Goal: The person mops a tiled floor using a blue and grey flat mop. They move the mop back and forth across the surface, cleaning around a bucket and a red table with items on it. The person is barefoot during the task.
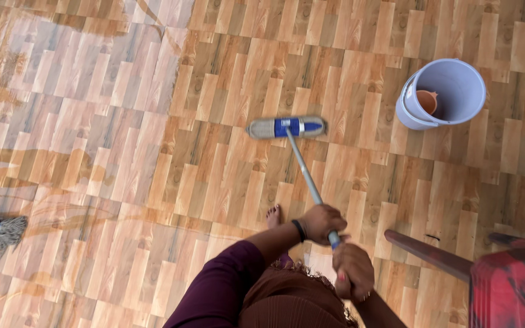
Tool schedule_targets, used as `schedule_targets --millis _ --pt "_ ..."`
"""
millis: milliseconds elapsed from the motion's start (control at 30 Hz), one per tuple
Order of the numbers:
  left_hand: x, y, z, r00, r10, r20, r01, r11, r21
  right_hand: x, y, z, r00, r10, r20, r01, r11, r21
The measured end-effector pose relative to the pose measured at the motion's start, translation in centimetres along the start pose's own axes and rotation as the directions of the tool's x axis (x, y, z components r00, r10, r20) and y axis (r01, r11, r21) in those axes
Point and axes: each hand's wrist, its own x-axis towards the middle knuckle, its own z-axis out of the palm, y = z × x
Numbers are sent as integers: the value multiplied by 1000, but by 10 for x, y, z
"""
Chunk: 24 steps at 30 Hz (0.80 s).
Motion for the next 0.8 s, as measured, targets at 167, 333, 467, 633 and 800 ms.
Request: schedule_targets --millis 167,333,467,633,800 --pt "49 -113 -47 996 -59 67 58 998 26 37 110 21 966 242 -96 -248 967 -63" --pt "75 -169 -85 925 -372 -81 380 908 177 81 172 41 905 416 -87 -419 842 -339" --pt "21 -192 -65 904 -427 -8 413 869 273 20 187 68 797 605 8 -515 686 -514" --pt "-97 -158 -18 848 -506 157 398 805 440 -98 151 126 218 921 324 -745 372 -553" --pt "-135 -104 0 859 -480 179 385 835 392 -129 80 126 230 939 257 -808 331 -487"
